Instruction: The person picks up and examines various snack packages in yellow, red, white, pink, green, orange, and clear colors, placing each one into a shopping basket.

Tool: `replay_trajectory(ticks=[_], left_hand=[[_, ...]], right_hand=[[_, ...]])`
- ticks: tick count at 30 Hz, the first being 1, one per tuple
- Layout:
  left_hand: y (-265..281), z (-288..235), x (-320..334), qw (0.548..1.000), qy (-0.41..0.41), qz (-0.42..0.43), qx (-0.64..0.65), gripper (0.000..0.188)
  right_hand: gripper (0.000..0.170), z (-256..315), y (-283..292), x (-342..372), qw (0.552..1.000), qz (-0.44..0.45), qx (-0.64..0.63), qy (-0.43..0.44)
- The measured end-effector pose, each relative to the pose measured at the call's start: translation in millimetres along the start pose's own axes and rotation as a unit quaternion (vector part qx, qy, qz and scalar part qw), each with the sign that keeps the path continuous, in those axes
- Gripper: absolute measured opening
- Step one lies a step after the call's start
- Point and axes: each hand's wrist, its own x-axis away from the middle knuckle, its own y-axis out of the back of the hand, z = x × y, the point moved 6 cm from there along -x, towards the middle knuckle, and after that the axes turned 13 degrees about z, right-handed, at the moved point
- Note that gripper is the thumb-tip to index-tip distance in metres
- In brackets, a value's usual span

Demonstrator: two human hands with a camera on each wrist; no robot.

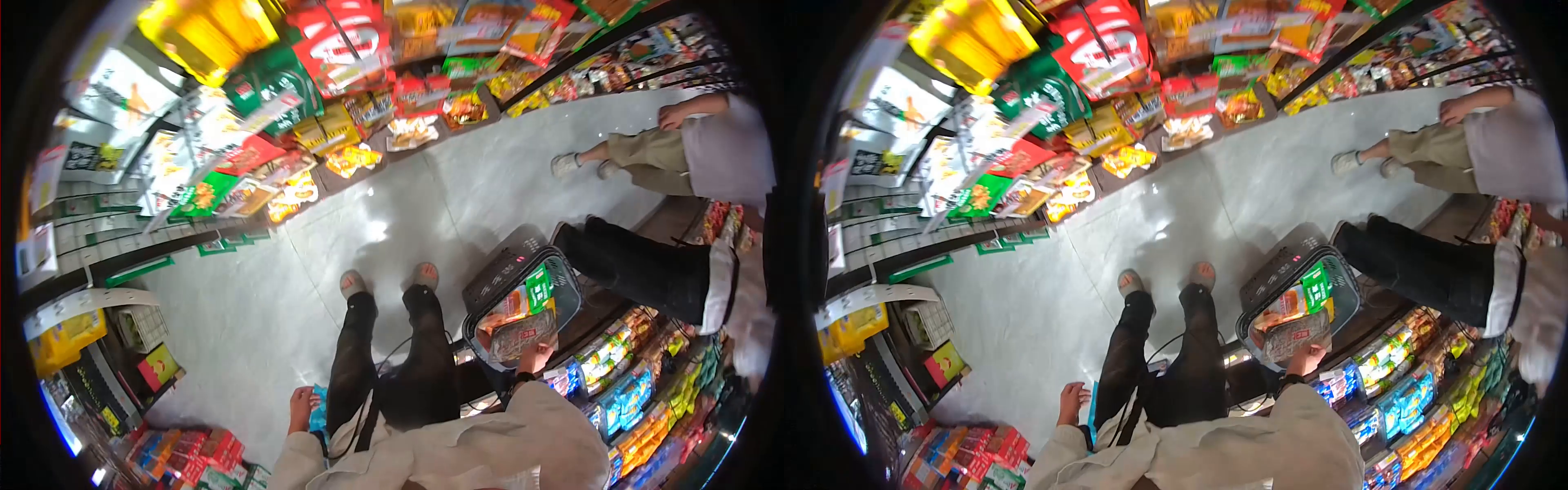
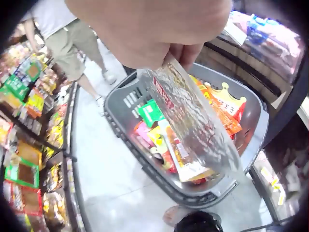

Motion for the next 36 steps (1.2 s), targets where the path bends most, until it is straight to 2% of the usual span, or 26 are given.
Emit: replay_trajectory(ticks=[2,5,6,7,8,9,10,12,13,14,16,19,21,23,26,29,32,35,36], left_hand=[[6,-25,-2,0.999,-0.041,0.009,0.003,0.022],[14,-67,-13,0.993,-0.117,0.024,0.016,0.021],[16,-80,-15,0.990,-0.134,0.028,0.017,0.020],[14,-98,-11,0.988,-0.151,0.039,0.007,0.020],[8,-120,-8,0.984,-0.169,0.052,-0.006,0.020],[2,-140,-1,0.978,-0.197,0.067,-0.015,0.021],[-6,-159,9,0.970,-0.225,0.083,-0.021,0.022],[-28,-194,31,0.952,-0.279,0.122,-0.034,0.025],[-40,-210,45,0.941,-0.303,0.143,-0.041,0.027],[-50,-224,61,0.930,-0.326,0.161,-0.048,0.029],[-76,-248,99,0.930,-0.330,0.148,-0.068,0.034],[-115,-268,165,0.921,-0.313,0.233,0.001,0.050],[-116,-268,167,0.915,-0.316,0.249,0.008,0.060],[-116,-264,160,0.908,-0.305,0.288,0.015,0.070],[-116,-258,174,0.909,-0.250,0.326,0.069,0.071],[-123,-252,180,0.896,-0.222,0.381,0.044,0.070],[-134,-258,192,0.887,-0.219,0.404,0.052,0.056],[-133,-272,195,0.864,-0.301,0.398,0.063,0.037],[-131,-275,195,0.865,-0.305,0.393,0.063,0.034]], right_hand=[[0.007,41,17,29,0.997,0.017,0.002,0.076],[0.007,159,38,85,0.984,0.050,0.031,0.169],[0.006,167,31,90,0.971,0.072,-0.028,0.225],[0.006,176,20,91,0.947,0.062,0.004,0.314],[0.006,220,19,117,0.932,0.167,-0.170,0.273],[0.005,242,11,131,0.914,0.228,-0.193,0.275],[0.007,246,-3,134,0.921,0.278,-0.158,0.223],[0.010,340,19,196,0.865,0.307,-0.187,0.351],[0.009,370,32,222,0.871,0.343,-0.114,0.333],[0.008,379,29,236,0.852,0.398,-0.116,0.320],[0.009,409,35,271,0.799,0.450,-0.144,0.372],[0.009,444,45,324,0.656,0.512,-0.088,0.548],[0.011,454,50,334,0.628,0.543,-0.079,0.551],[0.014,462,55,337,0.621,0.562,-0.071,0.542],[0.015,461,46,324,0.611,0.541,-0.080,0.572],[0.015,473,51,323,0.586,0.530,-0.084,0.607],[0.015,475,47,325,0.578,0.517,-0.077,0.626],[0.015,474,40,325,0.596,0.572,-0.063,0.560],[0.015,475,40,325,0.597,0.574,-0.053,0.559]])
